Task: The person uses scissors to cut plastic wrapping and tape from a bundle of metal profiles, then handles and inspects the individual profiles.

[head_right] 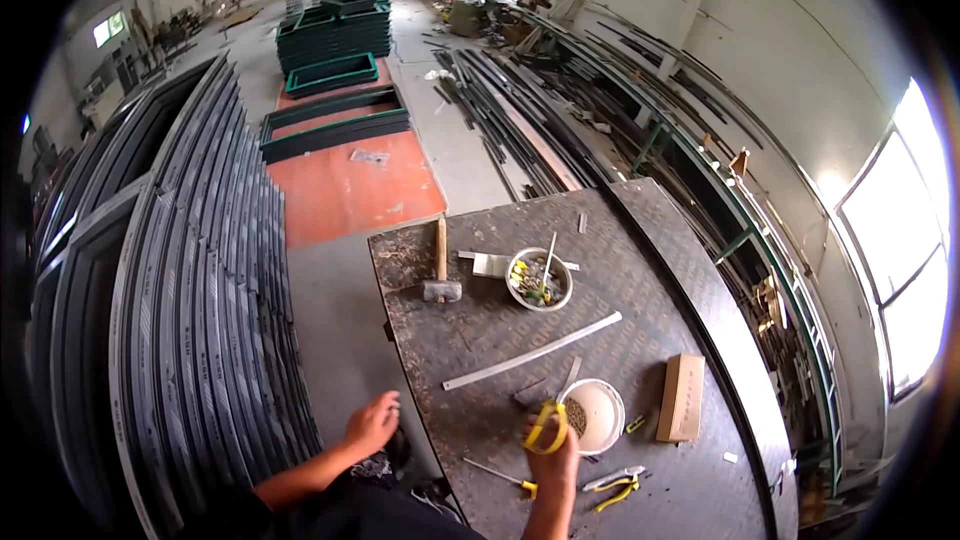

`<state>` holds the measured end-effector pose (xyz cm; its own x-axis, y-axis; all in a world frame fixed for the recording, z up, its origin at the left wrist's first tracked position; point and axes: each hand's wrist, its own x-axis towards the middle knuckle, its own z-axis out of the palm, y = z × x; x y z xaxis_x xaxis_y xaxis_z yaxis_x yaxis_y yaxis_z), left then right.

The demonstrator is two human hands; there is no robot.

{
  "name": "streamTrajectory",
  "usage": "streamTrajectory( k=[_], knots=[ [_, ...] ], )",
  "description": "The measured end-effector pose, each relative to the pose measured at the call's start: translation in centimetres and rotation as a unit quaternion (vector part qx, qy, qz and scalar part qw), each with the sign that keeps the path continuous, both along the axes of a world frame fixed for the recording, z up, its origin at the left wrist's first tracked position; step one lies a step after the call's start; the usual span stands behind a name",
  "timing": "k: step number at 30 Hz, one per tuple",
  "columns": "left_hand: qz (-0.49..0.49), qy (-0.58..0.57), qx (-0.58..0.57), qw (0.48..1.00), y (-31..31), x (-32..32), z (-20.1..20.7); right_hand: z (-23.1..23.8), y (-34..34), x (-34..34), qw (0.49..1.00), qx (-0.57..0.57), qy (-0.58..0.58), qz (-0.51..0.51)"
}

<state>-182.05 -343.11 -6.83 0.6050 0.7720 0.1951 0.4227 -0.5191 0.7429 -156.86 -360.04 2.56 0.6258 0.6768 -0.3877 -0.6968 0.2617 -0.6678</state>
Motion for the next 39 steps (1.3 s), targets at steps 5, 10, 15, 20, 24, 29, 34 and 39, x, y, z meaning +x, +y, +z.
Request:
streamTrajectory(
  k=[5,10,15,20,24,29,34,39],
  knots=[
    [0.115,0.009,-0.227,0.967,9.2,-4.0,-0.3,-1.9,12.6,-5.7,0.955,0.071,0.121,0.262],
    [0.148,0.02,-0.223,0.963,21.5,-7.5,-1.1,-4.9,29.1,-11.5,0.885,0.024,0.158,0.437],
    [0.223,-0.009,-0.217,0.95,35.5,-11.5,1.1,-0.4,45.2,-16.1,0.805,0.036,0.094,0.585],
    [0.262,-0.08,-0.124,0.954,47.6,-13.0,2.2,-3.0,57.2,-15.9,0.803,-0.002,0.169,0.571],
    [0.266,0.05,0.089,0.959,54.1,-11.2,2.4,-8.2,65.0,-14.2,0.855,-0.029,0.292,0.428],
    [0.224,0.129,0.044,0.965,62.5,-12.3,-3.1,-11.1,77.3,-10.3,0.852,-0.072,0.4,0.33],
    [0.18,0.187,0.003,0.966,74.8,-12.5,-5.6,-9.3,89.3,-5.4,0.88,0.06,0.327,0.34],
    [0.261,0.066,-0.103,0.958,83.5,-16.8,-14.2,-5.9,100.9,-4.3,0.858,0.13,0.308,0.389]
  ],
)
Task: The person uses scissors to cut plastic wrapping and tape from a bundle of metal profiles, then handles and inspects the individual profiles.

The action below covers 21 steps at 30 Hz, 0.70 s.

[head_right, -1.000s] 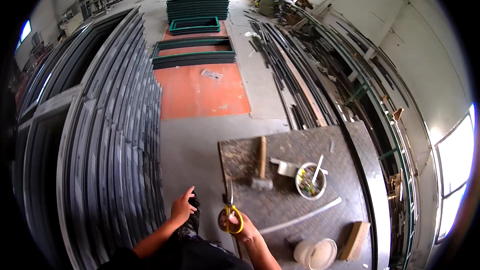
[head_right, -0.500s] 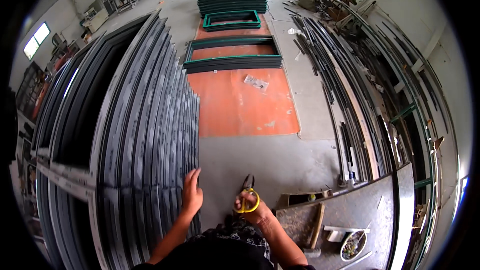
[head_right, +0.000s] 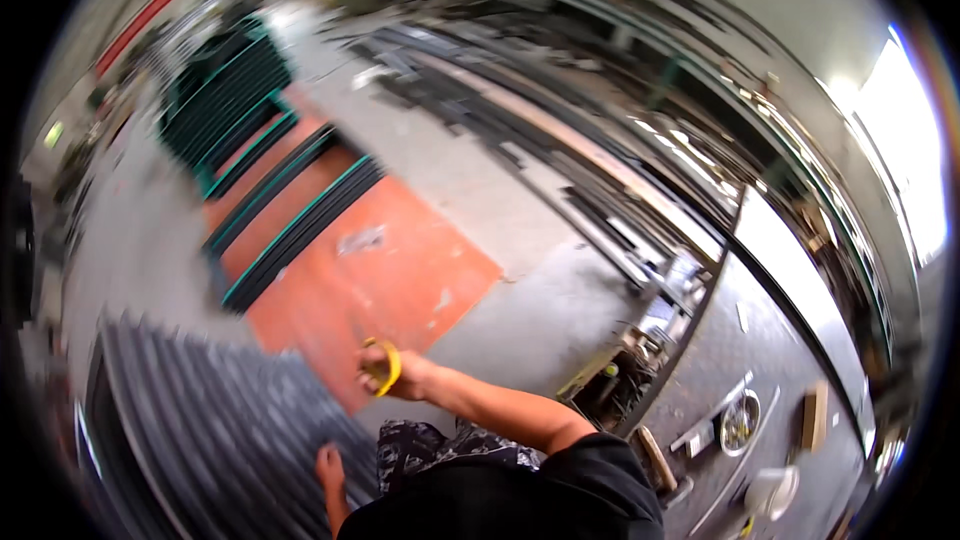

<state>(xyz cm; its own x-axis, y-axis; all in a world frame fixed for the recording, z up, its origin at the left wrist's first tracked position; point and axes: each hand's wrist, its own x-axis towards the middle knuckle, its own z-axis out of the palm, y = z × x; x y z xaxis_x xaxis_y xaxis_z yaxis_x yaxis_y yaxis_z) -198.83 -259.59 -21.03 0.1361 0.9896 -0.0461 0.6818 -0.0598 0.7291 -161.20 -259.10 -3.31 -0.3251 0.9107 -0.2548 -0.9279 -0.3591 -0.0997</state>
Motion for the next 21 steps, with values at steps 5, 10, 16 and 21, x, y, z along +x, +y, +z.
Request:
streamTrajectory(
  k=[5,10,16,21],
  knots=[
    [-0.168,0.186,-0.148,0.957,3.1,-6.4,-14.0,-3.0,9.5,5.3,0.996,0.01,-0.079,-0.036],
    [-0.205,0.248,-0.34,0.884,13.8,1.1,-12.5,-18.0,10.5,19.0,0.71,-0.192,-0.676,-0.048],
    [0.028,-0.218,-0.539,0.813,39.8,10.4,-14.8,-24.0,-3.8,22.0,0.434,-0.708,-0.552,0.073],
    [0.079,-0.106,-0.394,0.909,59.1,29.7,-6.9,-21.0,-6.1,18.1,0.581,-0.716,-0.376,-0.092]
  ],
)
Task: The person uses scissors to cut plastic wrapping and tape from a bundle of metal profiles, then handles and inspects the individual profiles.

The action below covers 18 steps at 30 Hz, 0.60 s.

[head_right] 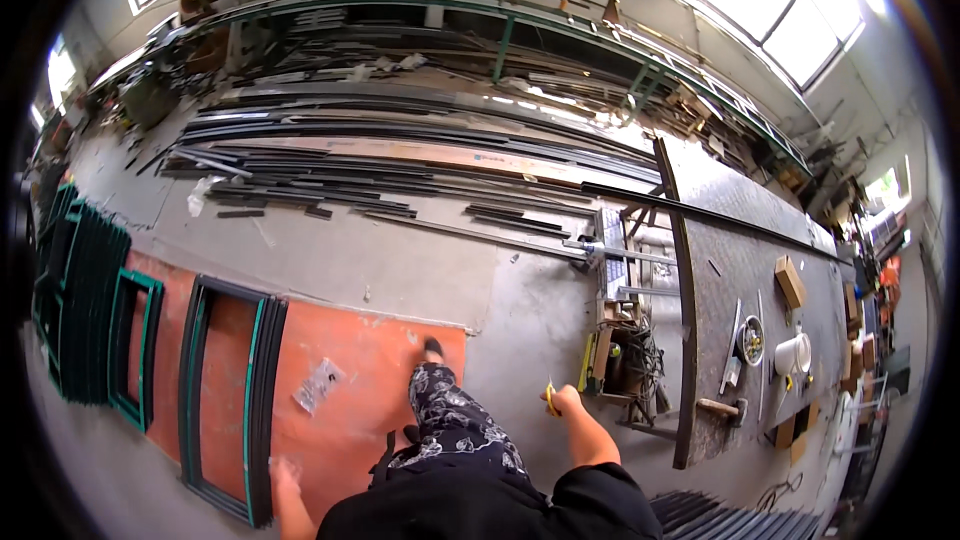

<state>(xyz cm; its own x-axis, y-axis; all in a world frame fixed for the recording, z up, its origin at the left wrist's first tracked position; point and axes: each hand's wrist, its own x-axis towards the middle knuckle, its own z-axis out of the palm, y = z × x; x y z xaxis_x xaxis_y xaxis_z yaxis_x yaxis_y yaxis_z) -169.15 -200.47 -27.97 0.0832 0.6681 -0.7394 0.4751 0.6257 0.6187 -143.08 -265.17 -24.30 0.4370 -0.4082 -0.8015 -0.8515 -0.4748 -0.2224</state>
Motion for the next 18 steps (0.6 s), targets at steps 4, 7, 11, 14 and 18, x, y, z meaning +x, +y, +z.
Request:
streamTrajectory(
  k=[4,7,11,14,18],
  knots=[
    [-0.101,-0.079,0.033,0.991,7.4,13.6,3.4,-3.3,2.7,-2.8,0.991,-0.025,0.055,-0.122],
    [-0.155,-0.043,0.019,0.987,8.5,19.9,0.7,-5.2,7.0,1.2,0.991,-0.047,0.119,0.036],
    [-0.216,-0.007,-0.17,0.961,5.0,26.2,3.2,-2.6,18.2,17.3,0.976,-0.012,0.051,0.212],
    [-0.401,0.049,-0.016,0.915,7.0,27.4,0.7,-1.2,28.1,30.9,0.946,-0.021,-0.041,0.32],
    [-0.421,-0.009,0.068,0.904,11.7,33.8,1.3,0.5,39.1,45.5,0.931,-0.031,-0.185,0.312]
  ],
)
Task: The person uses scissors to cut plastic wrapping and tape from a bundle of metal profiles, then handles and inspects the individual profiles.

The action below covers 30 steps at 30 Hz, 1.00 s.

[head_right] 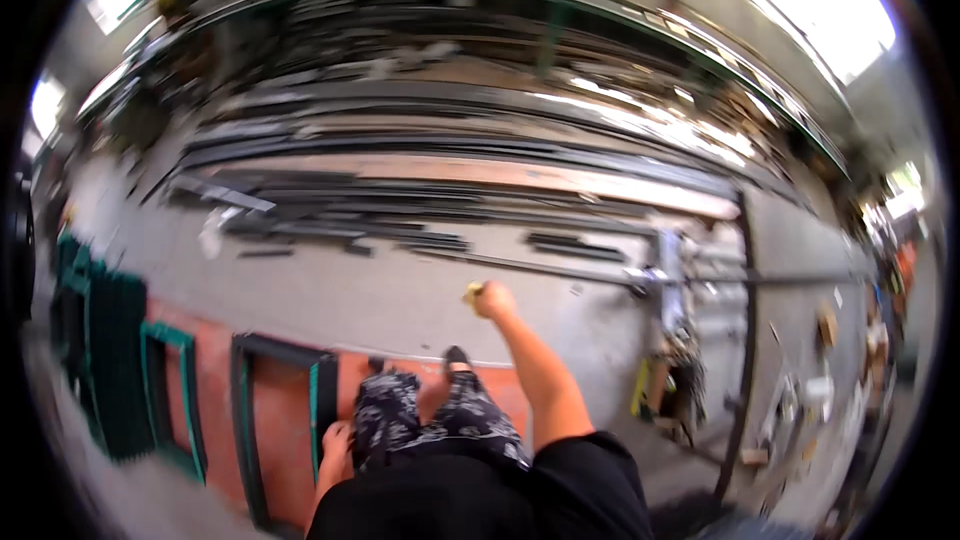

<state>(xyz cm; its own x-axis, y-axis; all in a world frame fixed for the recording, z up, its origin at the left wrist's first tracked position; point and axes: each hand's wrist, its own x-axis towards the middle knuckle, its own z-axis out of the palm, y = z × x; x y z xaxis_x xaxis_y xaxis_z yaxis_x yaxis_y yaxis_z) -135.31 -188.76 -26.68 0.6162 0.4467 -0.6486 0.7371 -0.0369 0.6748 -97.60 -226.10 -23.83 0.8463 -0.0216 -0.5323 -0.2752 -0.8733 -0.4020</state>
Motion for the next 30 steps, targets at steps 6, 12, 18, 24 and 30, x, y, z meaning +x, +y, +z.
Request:
streamTrajectory(
  k=[6,12,18,24,30],
  knots=[
    [-0.126,0.007,0.032,0.992,4.3,10.6,5.6,0.5,10.5,9.5,0.996,0.078,-0.045,0.025],
    [-0.231,-0.053,0.124,0.964,13.0,17.4,6.5,-8.0,10.9,6.1,0.942,-0.188,0.125,0.249],
    [-0.058,-0.016,0.113,0.992,20.8,20.5,9.1,0.4,19.5,7.8,0.942,-0.124,0.301,0.08],
    [-0.122,0.094,0.104,0.983,28.1,24.0,7.8,-4.6,29.0,18.8,0.946,-0.189,0.193,0.182],
    [-0.147,0.109,0.126,0.975,38.9,28.1,10.6,0.1,51.7,29.5,0.977,-0.082,0.165,0.11]
  ],
)
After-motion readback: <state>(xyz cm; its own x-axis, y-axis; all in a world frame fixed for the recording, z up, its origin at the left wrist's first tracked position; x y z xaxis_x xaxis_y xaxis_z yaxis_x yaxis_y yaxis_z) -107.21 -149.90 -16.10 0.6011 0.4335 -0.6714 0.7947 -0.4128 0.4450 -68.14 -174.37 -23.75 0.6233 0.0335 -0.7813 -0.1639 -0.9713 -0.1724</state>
